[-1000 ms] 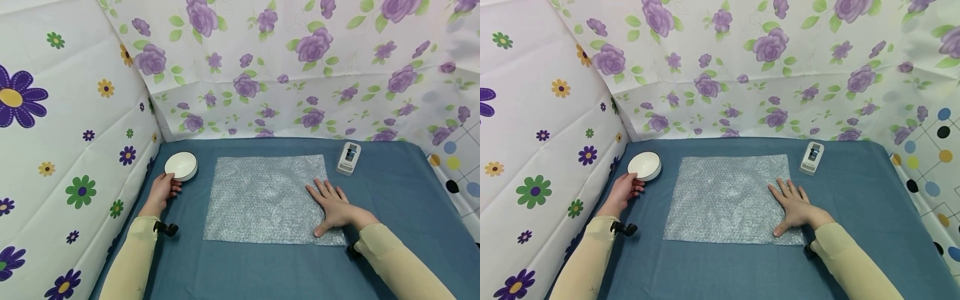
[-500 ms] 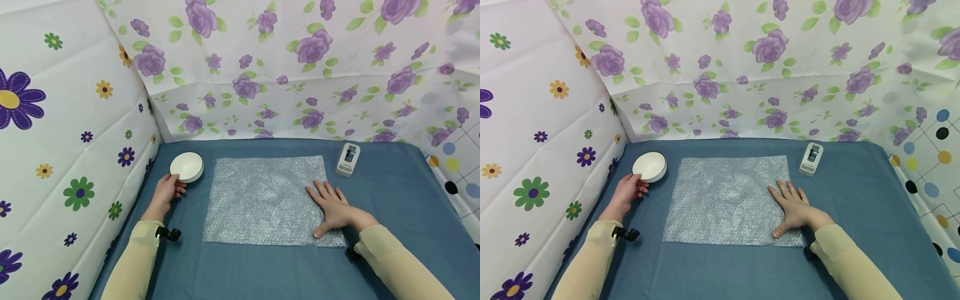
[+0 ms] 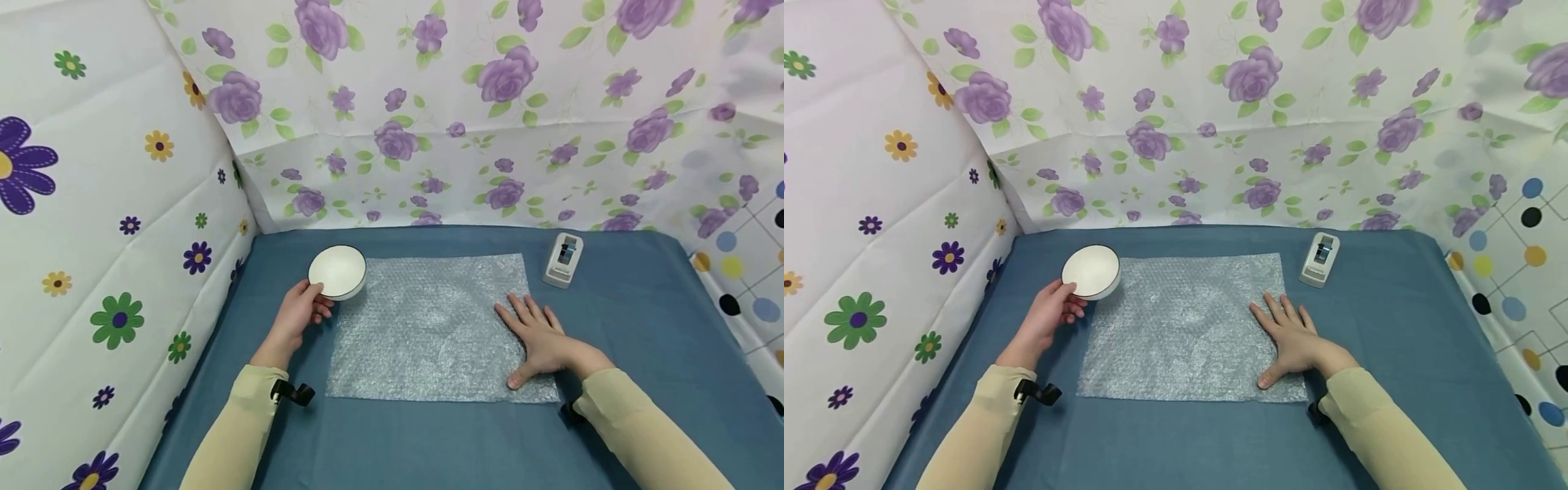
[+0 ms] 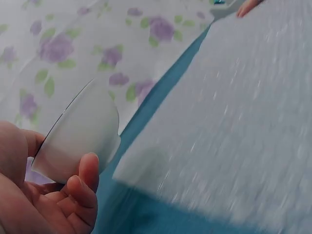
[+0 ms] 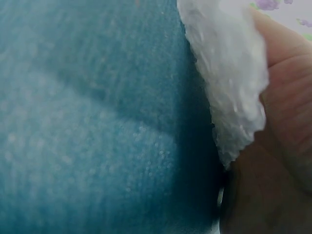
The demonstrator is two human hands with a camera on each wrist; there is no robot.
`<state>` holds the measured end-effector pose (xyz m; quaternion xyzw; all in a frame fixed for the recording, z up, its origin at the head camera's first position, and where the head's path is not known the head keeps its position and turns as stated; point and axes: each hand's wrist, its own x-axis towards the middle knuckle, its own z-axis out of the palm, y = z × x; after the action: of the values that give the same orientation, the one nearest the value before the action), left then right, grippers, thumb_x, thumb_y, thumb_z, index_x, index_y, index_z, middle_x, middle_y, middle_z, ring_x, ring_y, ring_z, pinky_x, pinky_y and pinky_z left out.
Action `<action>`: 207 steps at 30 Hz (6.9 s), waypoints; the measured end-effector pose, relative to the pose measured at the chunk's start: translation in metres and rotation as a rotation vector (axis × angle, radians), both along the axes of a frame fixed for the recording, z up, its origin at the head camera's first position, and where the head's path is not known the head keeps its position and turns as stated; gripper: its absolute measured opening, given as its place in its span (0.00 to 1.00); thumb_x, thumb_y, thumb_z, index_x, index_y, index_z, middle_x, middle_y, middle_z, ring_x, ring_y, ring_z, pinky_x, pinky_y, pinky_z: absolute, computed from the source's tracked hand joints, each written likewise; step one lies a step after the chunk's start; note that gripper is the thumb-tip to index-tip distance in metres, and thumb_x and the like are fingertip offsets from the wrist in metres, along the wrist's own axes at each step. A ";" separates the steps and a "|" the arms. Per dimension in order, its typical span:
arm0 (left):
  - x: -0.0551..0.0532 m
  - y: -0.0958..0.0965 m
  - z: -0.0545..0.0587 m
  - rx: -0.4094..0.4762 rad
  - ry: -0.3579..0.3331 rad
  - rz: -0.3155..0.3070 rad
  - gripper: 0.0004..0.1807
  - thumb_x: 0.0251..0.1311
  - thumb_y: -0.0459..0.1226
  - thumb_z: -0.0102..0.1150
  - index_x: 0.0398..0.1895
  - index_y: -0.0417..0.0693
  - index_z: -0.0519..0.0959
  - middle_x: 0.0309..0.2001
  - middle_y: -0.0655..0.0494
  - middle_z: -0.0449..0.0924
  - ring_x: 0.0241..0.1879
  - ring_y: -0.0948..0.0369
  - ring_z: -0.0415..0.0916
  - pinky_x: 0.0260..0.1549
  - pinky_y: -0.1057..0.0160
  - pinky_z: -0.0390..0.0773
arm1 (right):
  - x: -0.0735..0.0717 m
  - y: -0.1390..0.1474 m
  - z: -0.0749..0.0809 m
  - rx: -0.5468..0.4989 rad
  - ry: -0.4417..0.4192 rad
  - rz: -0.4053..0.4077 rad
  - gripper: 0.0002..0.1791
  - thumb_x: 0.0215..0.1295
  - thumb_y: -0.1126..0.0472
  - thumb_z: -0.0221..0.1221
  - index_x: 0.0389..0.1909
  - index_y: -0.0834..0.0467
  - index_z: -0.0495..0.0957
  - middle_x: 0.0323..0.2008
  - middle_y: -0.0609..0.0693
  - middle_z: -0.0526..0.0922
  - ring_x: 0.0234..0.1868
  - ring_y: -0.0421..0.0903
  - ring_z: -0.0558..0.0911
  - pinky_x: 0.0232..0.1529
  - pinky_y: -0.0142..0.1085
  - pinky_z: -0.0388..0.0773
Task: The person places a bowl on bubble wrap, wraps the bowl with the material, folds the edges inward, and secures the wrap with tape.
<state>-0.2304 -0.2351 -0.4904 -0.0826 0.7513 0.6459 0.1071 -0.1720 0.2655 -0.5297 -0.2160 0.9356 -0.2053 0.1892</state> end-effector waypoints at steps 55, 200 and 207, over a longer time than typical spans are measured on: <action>0.022 0.158 -0.034 0.067 -0.061 -0.326 0.31 0.80 0.47 0.55 0.78 0.42 0.67 0.37 0.46 0.84 0.24 0.57 0.79 0.20 0.63 0.72 | 0.001 0.005 -0.013 -0.136 0.055 0.015 0.83 0.38 0.21 0.77 0.89 0.46 0.41 0.87 0.61 0.29 0.83 0.71 0.26 0.71 0.76 0.21; 0.015 0.095 -0.014 -0.983 0.282 -1.037 0.77 0.42 0.64 0.84 0.90 0.63 0.41 0.88 0.57 0.26 0.85 0.49 0.19 0.78 0.33 0.27 | 0.029 0.029 -0.002 -0.180 0.065 0.002 0.66 0.46 0.29 0.77 0.86 0.47 0.60 0.86 0.65 0.42 0.83 0.75 0.37 0.74 0.76 0.36; 0.017 0.097 -0.014 -1.011 0.268 -1.020 0.77 0.41 0.63 0.84 0.90 0.65 0.41 0.88 0.58 0.25 0.85 0.51 0.19 0.79 0.34 0.26 | 0.045 0.042 0.014 -0.162 0.109 0.001 0.49 0.63 0.54 0.77 0.83 0.46 0.65 0.83 0.65 0.55 0.78 0.72 0.62 0.67 0.69 0.69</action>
<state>-0.2139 -0.1377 -0.5047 0.3180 0.9096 0.0944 0.2503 -0.1273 0.3075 -0.5157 -0.2418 0.9247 -0.2684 0.1202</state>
